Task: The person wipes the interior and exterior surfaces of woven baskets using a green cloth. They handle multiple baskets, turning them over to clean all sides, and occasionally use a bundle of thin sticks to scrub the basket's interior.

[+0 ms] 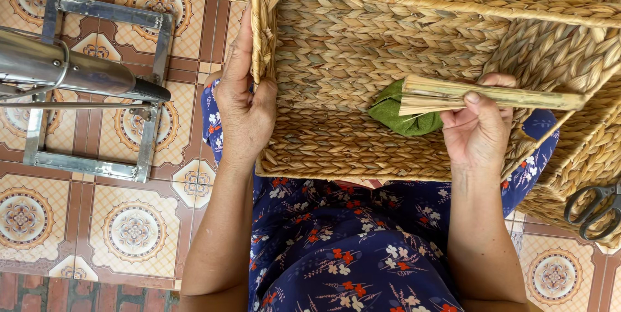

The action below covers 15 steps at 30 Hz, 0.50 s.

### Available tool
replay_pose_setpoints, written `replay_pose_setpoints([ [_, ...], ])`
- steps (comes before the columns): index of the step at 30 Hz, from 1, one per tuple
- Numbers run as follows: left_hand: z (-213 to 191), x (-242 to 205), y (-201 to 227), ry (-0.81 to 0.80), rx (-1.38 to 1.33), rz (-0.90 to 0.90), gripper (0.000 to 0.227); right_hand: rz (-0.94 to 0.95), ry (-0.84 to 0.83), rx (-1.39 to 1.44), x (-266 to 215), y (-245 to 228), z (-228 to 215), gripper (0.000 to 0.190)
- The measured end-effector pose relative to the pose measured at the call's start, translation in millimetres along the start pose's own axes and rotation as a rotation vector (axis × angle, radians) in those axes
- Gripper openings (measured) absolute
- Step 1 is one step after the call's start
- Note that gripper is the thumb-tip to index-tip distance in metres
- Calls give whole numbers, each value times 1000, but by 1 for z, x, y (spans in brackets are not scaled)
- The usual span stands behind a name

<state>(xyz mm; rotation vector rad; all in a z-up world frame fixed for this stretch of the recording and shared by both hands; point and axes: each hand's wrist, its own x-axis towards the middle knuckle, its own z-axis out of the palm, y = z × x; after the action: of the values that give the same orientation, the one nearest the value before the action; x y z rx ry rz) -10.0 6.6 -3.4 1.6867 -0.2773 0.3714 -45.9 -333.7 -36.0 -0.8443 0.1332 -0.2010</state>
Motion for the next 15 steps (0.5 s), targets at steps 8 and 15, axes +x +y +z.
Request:
replay_pose_setpoints([
  [8,0,1,5,-3,-20,6,86,24,55,97,-1,1,-2,25],
  [15,2,2,4,-7,-66,-14,86,-140,-62,-211,26,32,9,19],
])
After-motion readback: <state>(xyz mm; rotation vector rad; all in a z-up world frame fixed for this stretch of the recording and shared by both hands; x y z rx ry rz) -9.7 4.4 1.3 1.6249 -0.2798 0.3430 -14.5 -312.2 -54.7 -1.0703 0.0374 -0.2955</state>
